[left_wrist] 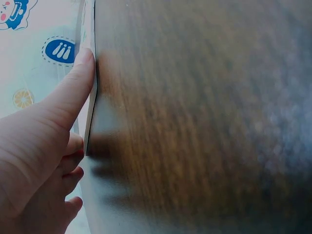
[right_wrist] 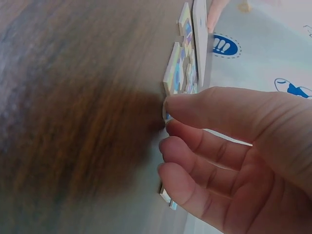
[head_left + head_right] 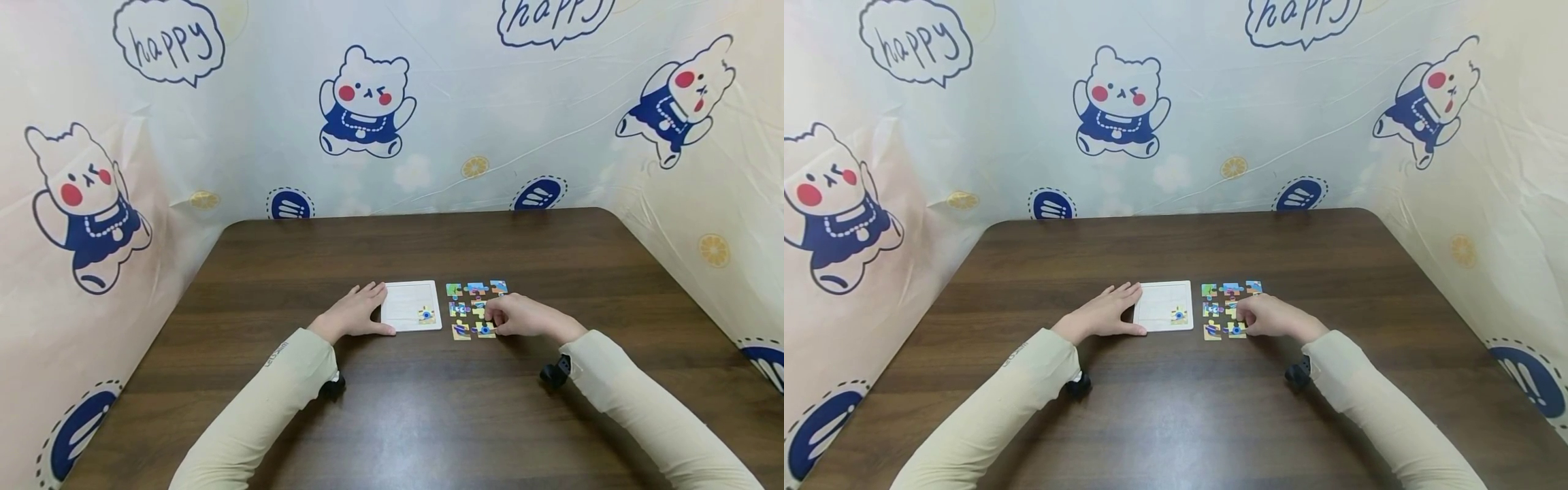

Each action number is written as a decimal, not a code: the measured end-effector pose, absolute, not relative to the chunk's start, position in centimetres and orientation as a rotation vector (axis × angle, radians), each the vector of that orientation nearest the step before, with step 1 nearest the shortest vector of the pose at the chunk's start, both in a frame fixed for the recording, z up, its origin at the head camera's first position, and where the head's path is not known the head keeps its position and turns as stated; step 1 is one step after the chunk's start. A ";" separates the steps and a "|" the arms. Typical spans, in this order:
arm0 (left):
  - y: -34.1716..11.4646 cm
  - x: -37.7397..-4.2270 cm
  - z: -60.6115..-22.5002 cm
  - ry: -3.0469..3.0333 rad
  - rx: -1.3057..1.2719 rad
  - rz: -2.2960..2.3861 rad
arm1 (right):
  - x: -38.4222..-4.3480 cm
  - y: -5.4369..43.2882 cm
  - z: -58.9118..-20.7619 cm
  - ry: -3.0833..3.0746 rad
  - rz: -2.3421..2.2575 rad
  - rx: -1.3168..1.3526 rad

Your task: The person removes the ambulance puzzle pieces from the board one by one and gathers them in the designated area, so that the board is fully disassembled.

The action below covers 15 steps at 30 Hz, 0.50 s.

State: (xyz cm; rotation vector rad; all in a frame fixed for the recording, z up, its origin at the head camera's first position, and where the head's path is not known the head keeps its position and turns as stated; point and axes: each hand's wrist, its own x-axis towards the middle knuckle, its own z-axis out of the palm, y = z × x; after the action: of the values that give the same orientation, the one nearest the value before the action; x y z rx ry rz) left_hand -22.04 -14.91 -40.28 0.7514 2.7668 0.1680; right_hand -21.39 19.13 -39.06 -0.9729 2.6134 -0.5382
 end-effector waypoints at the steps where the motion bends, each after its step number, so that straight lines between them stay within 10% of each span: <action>1: -14.9 -22.0 -40.3 2.767 0.750 0.167 | -21.4 19.1 -39.0 2.611 -0.540 -0.961; 15: -14.9 -22.0 -40.3 2.767 0.756 0.172 | -21.8 17.2 -37.1 2.639 -0.610 -0.957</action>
State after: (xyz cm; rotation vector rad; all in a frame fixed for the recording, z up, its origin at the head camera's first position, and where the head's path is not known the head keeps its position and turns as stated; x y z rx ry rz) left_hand -22.04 -14.92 -40.30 0.7561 2.7675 0.1723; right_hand -21.81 17.25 -37.13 -0.9572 2.6395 -0.6095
